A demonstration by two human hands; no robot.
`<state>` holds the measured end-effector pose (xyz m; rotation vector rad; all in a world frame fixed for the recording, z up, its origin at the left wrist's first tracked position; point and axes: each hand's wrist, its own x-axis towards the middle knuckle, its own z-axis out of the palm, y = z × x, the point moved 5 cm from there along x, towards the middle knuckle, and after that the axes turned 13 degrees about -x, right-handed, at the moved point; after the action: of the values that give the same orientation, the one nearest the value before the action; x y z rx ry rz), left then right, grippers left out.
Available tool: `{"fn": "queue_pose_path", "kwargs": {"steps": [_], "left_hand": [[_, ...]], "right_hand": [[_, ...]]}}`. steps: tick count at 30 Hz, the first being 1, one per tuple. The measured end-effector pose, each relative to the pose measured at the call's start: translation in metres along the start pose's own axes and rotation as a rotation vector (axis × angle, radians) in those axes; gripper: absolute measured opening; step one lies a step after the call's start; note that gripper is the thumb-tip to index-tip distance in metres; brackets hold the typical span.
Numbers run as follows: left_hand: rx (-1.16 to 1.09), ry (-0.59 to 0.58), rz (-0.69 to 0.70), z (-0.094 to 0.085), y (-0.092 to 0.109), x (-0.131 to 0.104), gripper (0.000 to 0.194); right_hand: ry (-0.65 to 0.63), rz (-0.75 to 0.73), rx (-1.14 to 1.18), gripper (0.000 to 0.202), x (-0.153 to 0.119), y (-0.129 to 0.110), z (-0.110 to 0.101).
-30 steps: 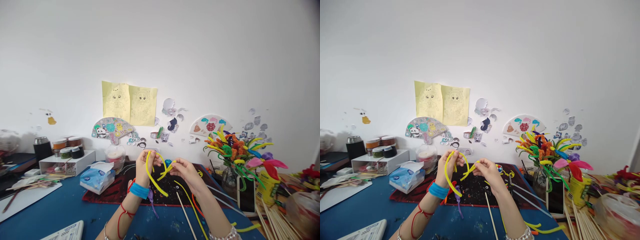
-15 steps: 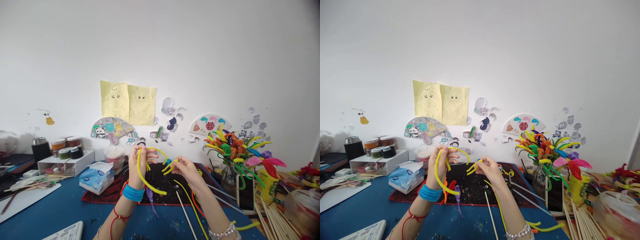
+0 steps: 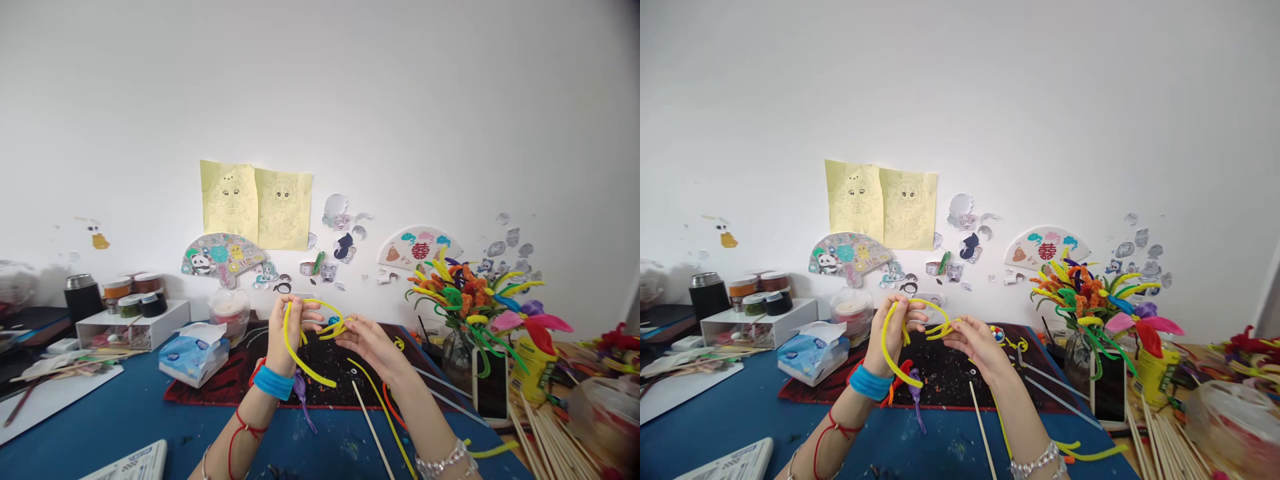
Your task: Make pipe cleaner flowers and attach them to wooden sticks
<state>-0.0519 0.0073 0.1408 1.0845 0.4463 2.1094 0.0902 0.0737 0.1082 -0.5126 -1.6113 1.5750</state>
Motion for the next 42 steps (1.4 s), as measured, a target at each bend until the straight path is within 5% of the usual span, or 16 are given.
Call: {"fn": "queue_pose_path", "kwargs": {"steps": [4, 25, 34, 42], "left_hand": [[0.009, 0.024, -0.035, -0.001, -0.008, 0.0, 0.027], [0.293, -0.052, 0.238, 0.005, -0.013, -0.015, 0.017], [0.444, -0.194, 0.18, 0.009, -0.028, -0.022, 0.012], [0.504, -0.188, 0.145, 0.008, -0.034, -0.022, 0.013]], "right_hand": [[-0.03, -0.009, 0.018, 0.018, -0.001, -0.002, 0.001], [0.14, -0.017, 0.146, 0.021, 0.003, -0.001, -0.016], [0.287, -0.14, -0.34, 0.035, 0.0, -0.012, -0.022], [0.174, -0.2, -0.508, 0.032, -0.006, -0.019, 0.0]]}}
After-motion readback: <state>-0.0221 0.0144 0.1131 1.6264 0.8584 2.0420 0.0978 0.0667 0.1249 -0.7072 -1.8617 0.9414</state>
